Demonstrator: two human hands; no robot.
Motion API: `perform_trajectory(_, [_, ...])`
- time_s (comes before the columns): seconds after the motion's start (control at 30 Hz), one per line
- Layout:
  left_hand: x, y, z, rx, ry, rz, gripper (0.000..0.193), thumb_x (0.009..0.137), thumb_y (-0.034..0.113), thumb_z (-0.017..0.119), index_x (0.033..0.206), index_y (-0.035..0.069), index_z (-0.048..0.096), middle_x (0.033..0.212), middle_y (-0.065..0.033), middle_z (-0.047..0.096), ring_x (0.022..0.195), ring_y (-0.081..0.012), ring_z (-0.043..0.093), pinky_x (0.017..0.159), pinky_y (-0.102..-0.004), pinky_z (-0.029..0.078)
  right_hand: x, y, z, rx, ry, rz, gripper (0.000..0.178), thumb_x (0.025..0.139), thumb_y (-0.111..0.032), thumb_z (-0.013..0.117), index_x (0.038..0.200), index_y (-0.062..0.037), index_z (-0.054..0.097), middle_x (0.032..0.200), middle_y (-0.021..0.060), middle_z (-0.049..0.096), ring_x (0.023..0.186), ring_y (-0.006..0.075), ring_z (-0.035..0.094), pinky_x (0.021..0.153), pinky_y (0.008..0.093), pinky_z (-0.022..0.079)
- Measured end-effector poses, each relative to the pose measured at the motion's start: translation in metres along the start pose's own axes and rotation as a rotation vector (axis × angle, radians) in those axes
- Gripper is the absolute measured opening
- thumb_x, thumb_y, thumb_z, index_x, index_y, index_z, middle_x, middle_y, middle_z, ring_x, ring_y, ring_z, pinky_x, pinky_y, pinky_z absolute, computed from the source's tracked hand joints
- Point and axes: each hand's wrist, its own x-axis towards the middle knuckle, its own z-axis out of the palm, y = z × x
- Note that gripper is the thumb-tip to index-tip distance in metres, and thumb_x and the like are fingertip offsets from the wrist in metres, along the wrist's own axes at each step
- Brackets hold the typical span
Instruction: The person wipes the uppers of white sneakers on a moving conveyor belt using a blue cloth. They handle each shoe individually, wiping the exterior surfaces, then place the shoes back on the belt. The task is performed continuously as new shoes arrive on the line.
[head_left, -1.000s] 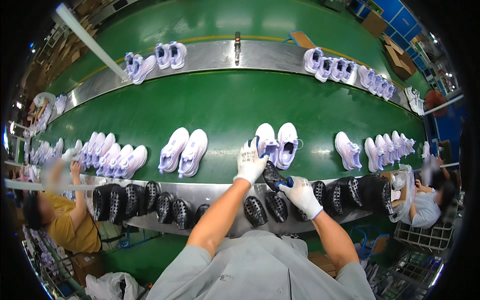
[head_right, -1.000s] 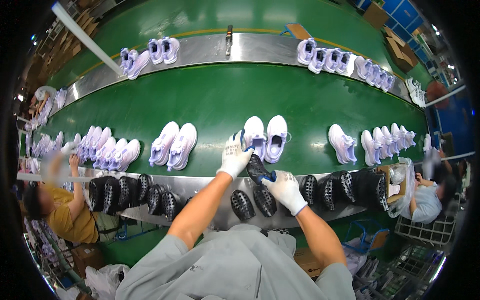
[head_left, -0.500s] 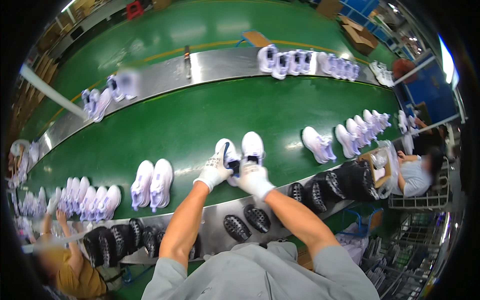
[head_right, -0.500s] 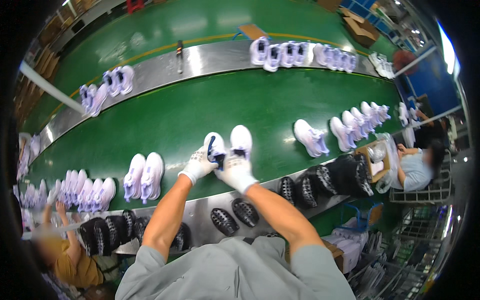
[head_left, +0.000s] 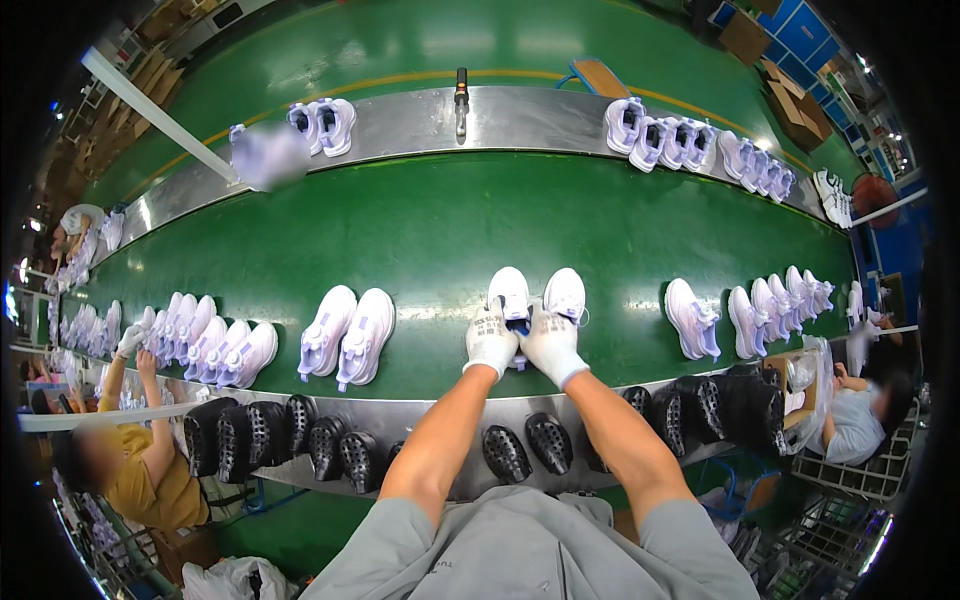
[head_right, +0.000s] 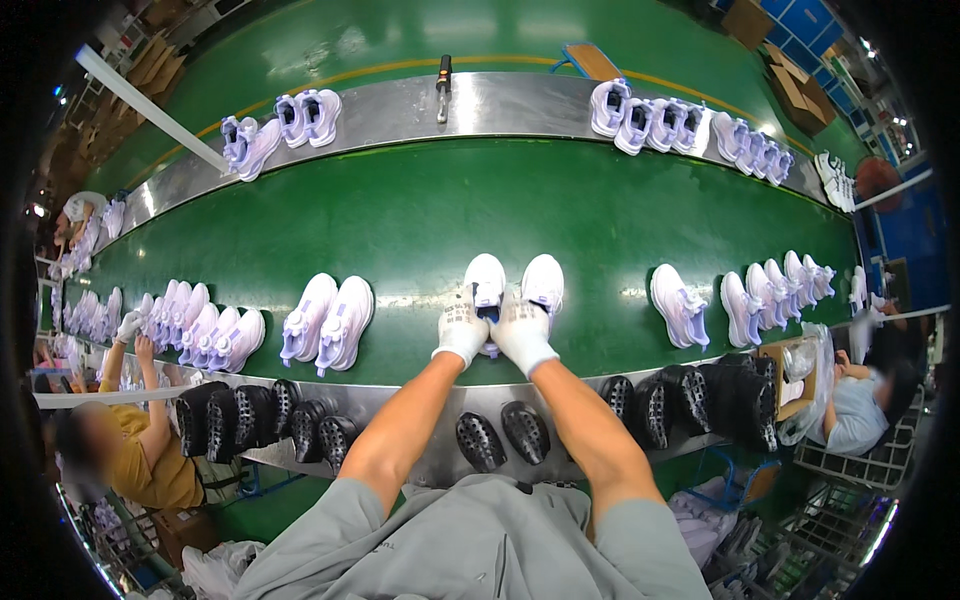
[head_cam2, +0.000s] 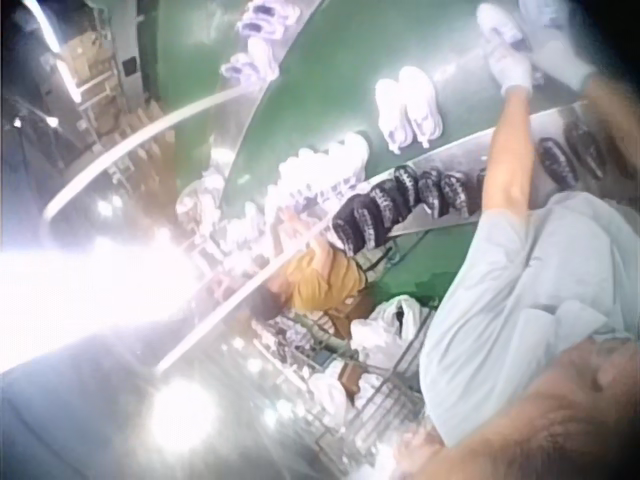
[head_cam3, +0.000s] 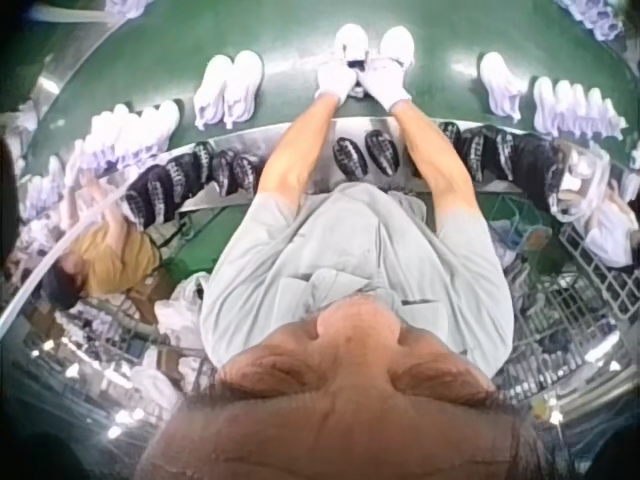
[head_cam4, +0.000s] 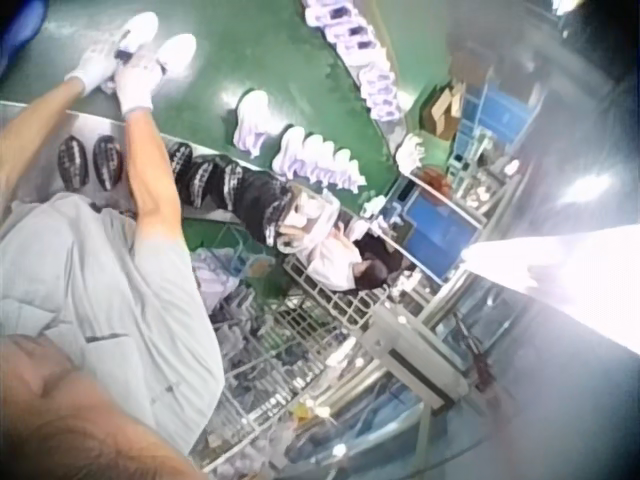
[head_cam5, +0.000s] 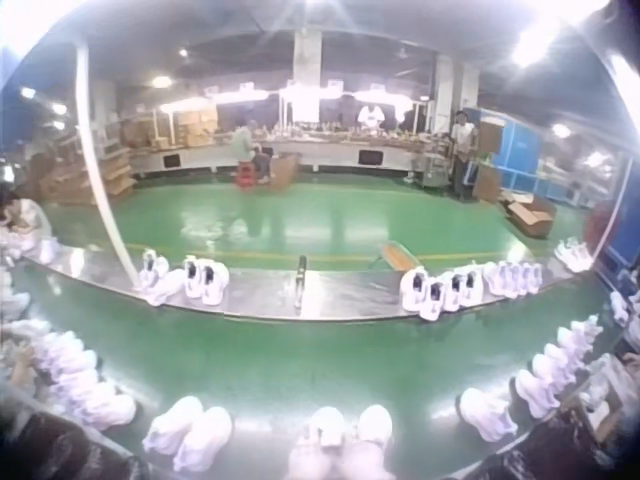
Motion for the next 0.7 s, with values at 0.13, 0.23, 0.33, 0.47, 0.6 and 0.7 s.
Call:
perform_trajectory(0.13, [-0.010,-0.007,-0.012,0.076,-0.027,0.200,0.065,0.085,0.024,0.071,0.147,0.011,0.055,0.131,-0.0222,0.063,0.119,-0.0380,0.064,0.102,-0.0449,0.052,-0.080,0.027,-0.025,-0.200,0.233,-0.237,0.063,0.081,-0.038,0.080,0.130,-0.0051,0.060,0.123,0.0144,0.065,0.109,0.0325,0.063,0.091,0.0457,0.051])
perform_trajectory(0.23, [-0.008,0.005,0.007,0.112,-0.043,0.246,0.065,0.084,0.023,0.072,0.146,0.010,0.055,0.129,-0.0213,0.063,0.121,-0.0371,0.062,0.104,-0.0441,0.050,-0.082,0.053,-0.007,-0.446,0.084,-0.288,0.049,0.081,-0.033,0.078,0.122,-0.0085,0.065,0.125,0.0106,0.062,0.116,0.0312,0.058,0.093,0.0465,0.047])
perform_trajectory(0.33, [-0.013,0.020,-0.003,0.092,-0.044,0.217,0.066,0.084,0.024,0.073,0.146,0.008,0.054,0.129,-0.0199,0.064,0.122,-0.0366,0.061,0.105,-0.0444,0.049,-0.086,0.090,-0.009,-0.464,0.095,-0.233,0.045,0.080,-0.032,0.078,0.117,-0.0085,0.067,0.120,0.0100,0.063,0.115,0.0314,0.058,0.092,0.0462,0.047])
perform_trajectory(0.47, [-0.051,0.004,-0.018,0.241,0.304,0.272,0.059,0.082,0.026,0.078,0.136,0.010,0.060,0.119,-0.0128,0.066,0.113,-0.0317,0.059,0.096,-0.0443,0.049,-0.096,0.102,-0.045,-0.325,-0.125,-0.238,0.043,0.080,-0.027,0.077,0.116,-0.0064,0.065,0.115,0.0135,0.066,0.106,0.0280,0.067,0.086,0.0414,0.055])
perform_trajectory(0.6, [-0.096,0.012,-0.012,0.326,0.131,0.381,0.045,0.082,0.027,0.076,0.122,0.012,0.065,0.110,-0.0095,0.068,0.110,-0.0319,0.057,0.093,-0.0477,0.044,-0.034,0.070,-0.089,-0.079,0.310,-0.671,0.052,0.078,-0.007,0.067,0.130,-0.0053,0.061,0.126,0.0148,0.065,0.101,0.0318,0.067,0.089,0.0435,0.056])
perform_trajectory(0.7, [-0.087,0.013,0.006,0.455,0.035,0.320,0.041,0.085,0.028,0.073,0.123,0.014,0.067,0.114,-0.0091,0.069,0.111,-0.0331,0.057,0.094,-0.0482,0.044,0.020,0.054,-0.067,-0.156,0.078,-0.880,0.053,0.082,-0.006,0.066,0.135,-0.0118,0.061,0.127,0.0118,0.065,0.106,0.0318,0.068,0.092,0.0434,0.056])
